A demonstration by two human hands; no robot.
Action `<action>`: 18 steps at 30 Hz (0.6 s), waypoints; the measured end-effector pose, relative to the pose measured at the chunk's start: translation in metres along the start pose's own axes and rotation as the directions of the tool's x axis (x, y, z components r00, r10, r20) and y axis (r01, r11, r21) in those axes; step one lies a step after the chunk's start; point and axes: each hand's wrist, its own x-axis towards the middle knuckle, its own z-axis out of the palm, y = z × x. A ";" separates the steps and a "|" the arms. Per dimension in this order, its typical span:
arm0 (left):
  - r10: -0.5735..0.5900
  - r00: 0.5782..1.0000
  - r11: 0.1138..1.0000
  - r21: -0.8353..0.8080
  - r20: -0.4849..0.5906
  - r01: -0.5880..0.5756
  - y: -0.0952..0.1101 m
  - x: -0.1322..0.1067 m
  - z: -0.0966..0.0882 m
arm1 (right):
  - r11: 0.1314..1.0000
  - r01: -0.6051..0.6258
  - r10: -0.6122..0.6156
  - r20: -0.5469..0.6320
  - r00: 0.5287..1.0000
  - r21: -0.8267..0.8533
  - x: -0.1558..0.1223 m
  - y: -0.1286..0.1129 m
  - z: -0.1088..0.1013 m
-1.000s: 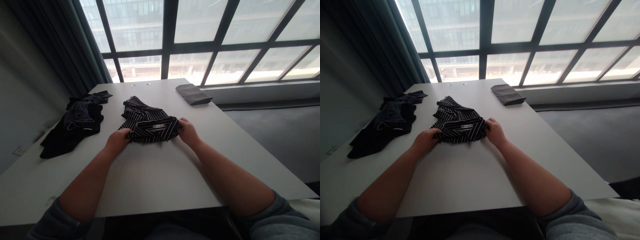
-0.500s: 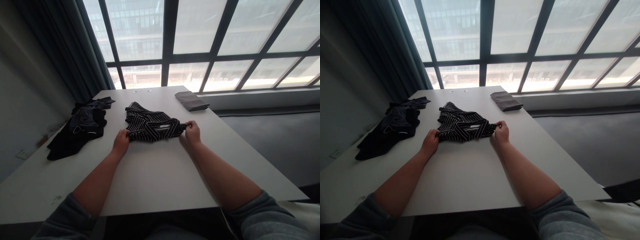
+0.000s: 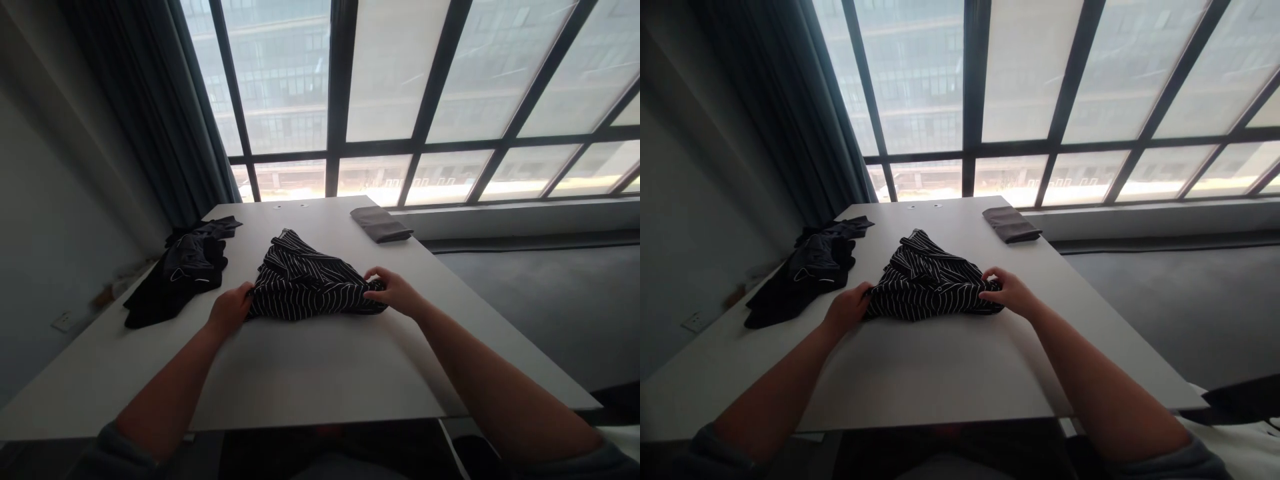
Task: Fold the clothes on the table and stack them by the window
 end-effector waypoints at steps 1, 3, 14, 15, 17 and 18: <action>0.011 1.000 0.999 0.045 0.007 -0.011 -0.002 0.001 -0.012 | 0.999 0.027 -0.025 0.063 0.998 -0.036 -0.001 -0.007 -0.008; 0.041 0.999 0.992 0.121 0.003 -0.041 -0.002 0.006 -0.039 | 0.983 0.079 -0.063 0.101 0.993 -0.168 0.004 -0.022 -0.024; 0.101 0.954 0.918 0.396 -0.283 0.020 0.035 0.066 -0.231 | 0.673 0.159 -0.456 -0.236 0.858 -0.723 0.088 -0.169 -0.143; 0.090 0.943 0.917 0.395 -0.320 0.046 0.038 0.070 -0.250 | 0.660 0.127 -0.472 -0.277 0.837 -0.741 0.088 -0.190 -0.151; 0.077 0.919 0.911 0.401 -0.387 0.093 0.041 0.077 -0.287 | 0.639 0.063 -0.485 -0.338 0.807 -0.766 0.086 -0.232 -0.161; 0.074 0.905 0.905 0.410 -0.420 0.117 0.042 0.081 -0.305 | 0.629 0.039 -0.488 -0.356 0.797 -0.776 0.085 -0.252 -0.163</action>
